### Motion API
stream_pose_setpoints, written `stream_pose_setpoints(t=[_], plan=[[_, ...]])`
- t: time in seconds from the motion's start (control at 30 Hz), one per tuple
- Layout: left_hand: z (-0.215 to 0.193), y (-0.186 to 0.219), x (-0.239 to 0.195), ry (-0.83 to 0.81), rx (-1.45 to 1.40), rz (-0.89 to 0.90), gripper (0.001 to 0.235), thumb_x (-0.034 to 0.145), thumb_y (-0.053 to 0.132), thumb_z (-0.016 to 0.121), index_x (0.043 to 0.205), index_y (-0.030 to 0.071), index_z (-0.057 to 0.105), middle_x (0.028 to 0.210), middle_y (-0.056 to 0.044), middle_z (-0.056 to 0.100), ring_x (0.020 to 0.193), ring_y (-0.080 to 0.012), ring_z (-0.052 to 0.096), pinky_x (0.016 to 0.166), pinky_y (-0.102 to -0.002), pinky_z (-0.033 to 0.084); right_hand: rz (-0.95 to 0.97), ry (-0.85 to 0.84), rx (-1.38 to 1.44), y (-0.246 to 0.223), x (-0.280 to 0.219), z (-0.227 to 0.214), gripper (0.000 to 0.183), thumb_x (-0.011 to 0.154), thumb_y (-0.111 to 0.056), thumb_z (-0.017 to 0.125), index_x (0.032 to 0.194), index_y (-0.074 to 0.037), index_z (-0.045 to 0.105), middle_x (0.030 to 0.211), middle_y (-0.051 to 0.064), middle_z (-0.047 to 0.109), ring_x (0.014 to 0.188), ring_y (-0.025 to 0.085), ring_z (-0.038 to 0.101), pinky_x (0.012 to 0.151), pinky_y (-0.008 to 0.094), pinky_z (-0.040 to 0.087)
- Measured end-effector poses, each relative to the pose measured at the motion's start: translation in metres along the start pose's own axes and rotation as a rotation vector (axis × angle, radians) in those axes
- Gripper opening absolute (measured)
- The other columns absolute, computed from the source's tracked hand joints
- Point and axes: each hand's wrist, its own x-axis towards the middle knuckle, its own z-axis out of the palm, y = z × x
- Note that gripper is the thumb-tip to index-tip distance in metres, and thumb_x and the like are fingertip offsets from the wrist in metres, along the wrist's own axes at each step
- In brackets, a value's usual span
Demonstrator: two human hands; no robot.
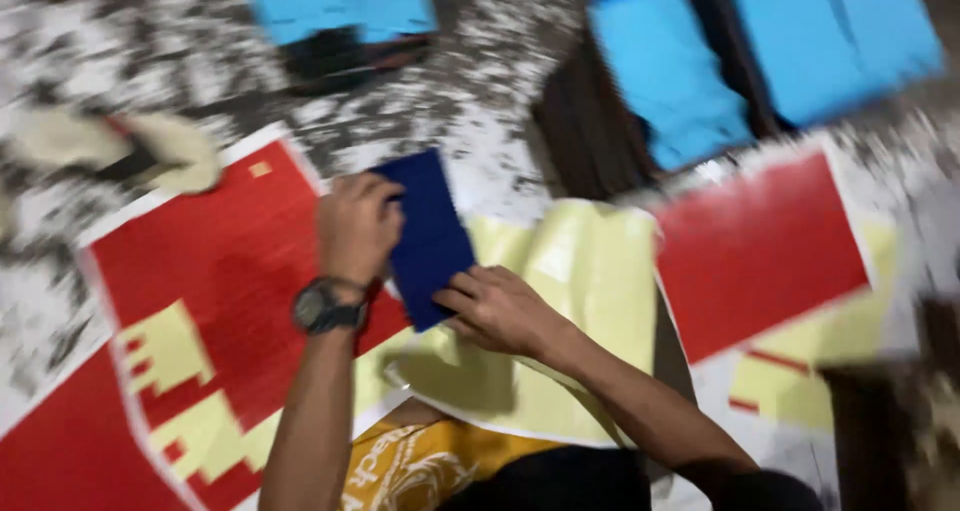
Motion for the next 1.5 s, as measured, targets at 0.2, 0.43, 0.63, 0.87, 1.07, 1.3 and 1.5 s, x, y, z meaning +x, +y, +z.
stream_pose_setpoints(t=[0.2,0.43,0.63,0.87,1.07,1.3,1.5], plan=[[-0.012,0.113,0.013,-0.021,-0.236,0.143,0.016,0.092,0.010,0.066,0.103,0.017,0.075,0.103,-0.001,0.069,0.102,-0.0257,0.067,0.089,-0.037,0.052,0.439,0.450,0.145,0.034,-0.070,-0.066,0.026,0.094,-0.018,0.068,0.118,-0.007,0.070,0.105,0.014,0.071,0.094,0.035,0.071,0.082,0.045,0.061],[0.085,0.272,-0.011,-0.105,-0.454,0.497,0.025,0.090,0.009,0.057,0.107,0.015,0.074,0.104,-0.007,0.071,0.106,-0.0297,0.069,0.097,-0.043,0.054,1.171,0.685,0.224,0.068,-0.228,-0.068,0.025,0.087,-0.012,0.077,0.111,-0.014,0.078,0.092,0.006,0.073,0.086,0.025,0.075,0.075,0.034,0.063],[0.104,0.308,-0.039,-0.319,-0.167,0.576,0.042,0.084,0.041,0.057,0.119,0.024,0.072,0.120,-0.006,0.073,0.127,-0.0372,0.060,0.111,-0.065,0.035,1.366,0.686,0.407,0.028,-0.259,-0.062,0.024,0.090,-0.011,0.070,0.112,-0.012,0.079,0.090,0.015,0.072,0.085,0.029,0.073,0.074,0.042,0.061],[0.055,0.282,-0.026,-0.684,0.028,0.375,0.072,0.086,0.062,0.057,0.147,0.023,0.054,0.159,-0.008,0.044,0.151,-0.0377,0.029,0.117,-0.071,0.012,1.404,0.677,0.498,-0.029,-0.249,-0.061,0.026,0.090,-0.015,0.070,0.113,-0.009,0.078,0.090,0.017,0.076,0.083,0.034,0.075,0.069,0.043,0.061],[0.064,0.271,-0.044,-0.503,0.034,0.400,0.078,0.086,0.062,0.062,0.152,0.021,0.050,0.160,-0.011,0.042,0.152,-0.0374,0.028,0.119,-0.068,0.010,1.515,0.705,0.592,-0.055,-0.235,-0.046,0.034,0.083,-0.021,0.085,0.111,-0.004,0.078,0.086,0.017,0.074,0.073,0.025,0.074,0.064,0.035,0.061],[0.092,0.268,-0.079,-0.455,-0.151,0.597,0.048,0.089,0.015,0.061,0.136,0.023,0.062,0.127,-0.003,0.056,0.093,-0.0247,0.056,0.069,-0.037,0.049,1.654,0.752,0.650,-0.056,-0.232,-0.031,0.045,0.080,-0.030,0.090,0.113,-0.002,0.078,0.094,0.020,0.078,0.088,0.031,0.077,0.075,0.039,0.063],[0.093,0.277,-0.086,-0.609,-0.515,0.286,0.033,0.084,0.017,0.065,0.114,0.026,0.073,0.115,0.001,0.060,0.087,-0.0247,0.059,0.074,-0.040,0.048,1.596,1.000,0.614,-0.066,-0.221,-0.033,0.021,0.082,-0.017,0.088,0.099,-0.006,0.083,0.081,0.010,0.080,0.070,0.016,0.074,0.065,0.030,0.062]])
